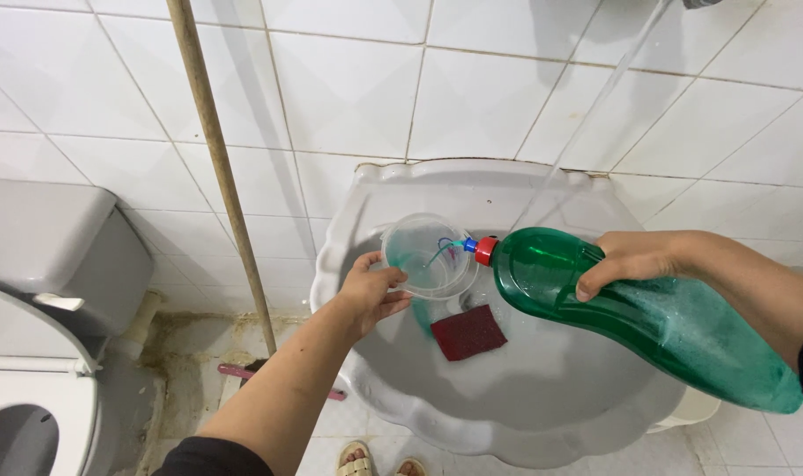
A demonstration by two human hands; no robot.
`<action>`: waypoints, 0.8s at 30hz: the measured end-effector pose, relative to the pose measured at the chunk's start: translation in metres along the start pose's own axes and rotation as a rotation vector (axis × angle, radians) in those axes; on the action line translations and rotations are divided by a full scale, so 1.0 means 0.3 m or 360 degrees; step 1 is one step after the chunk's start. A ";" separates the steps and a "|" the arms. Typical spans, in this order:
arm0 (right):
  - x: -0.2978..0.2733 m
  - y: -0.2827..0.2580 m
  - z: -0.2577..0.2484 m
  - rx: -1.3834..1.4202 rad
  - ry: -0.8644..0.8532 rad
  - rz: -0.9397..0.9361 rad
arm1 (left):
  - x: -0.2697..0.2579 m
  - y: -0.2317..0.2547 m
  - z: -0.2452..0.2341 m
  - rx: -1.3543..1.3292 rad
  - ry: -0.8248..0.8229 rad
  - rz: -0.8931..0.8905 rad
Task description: Washing a sponge and a plastic cup in a bathroom sink, then pouring detergent into the cup.
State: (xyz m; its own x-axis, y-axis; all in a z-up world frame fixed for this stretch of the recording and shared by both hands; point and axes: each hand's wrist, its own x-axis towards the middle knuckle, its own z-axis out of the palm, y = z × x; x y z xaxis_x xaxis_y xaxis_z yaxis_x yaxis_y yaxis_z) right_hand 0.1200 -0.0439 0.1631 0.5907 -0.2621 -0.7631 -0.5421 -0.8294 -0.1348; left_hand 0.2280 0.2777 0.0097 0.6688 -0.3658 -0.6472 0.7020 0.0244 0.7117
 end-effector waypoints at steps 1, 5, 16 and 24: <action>-0.008 0.001 -0.002 0.0002 0.0001 0.0000 | -0.004 0.002 -0.001 0.0002 -0.0001 0.0001; -0.015 0.014 -0.003 -0.0019 0.0023 0.0053 | -0.014 -0.001 0.002 0.0053 0.0024 0.0008; -0.020 -0.075 -0.016 -0.0062 0.0035 -0.0079 | 0.006 -0.037 0.037 0.0018 0.0006 0.0000; -0.026 -0.031 -0.034 0.0032 0.0118 -0.0016 | -0.018 -0.021 0.022 -0.0019 0.0013 0.0032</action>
State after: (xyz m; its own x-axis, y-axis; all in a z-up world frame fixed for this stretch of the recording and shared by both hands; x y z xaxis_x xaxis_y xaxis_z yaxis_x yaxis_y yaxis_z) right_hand 0.1266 -0.0391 0.1768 0.6381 -0.2903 -0.7131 -0.5476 -0.8222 -0.1553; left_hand 0.2183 0.2735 0.0105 0.6848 -0.3576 -0.6350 0.6912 0.0428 0.7214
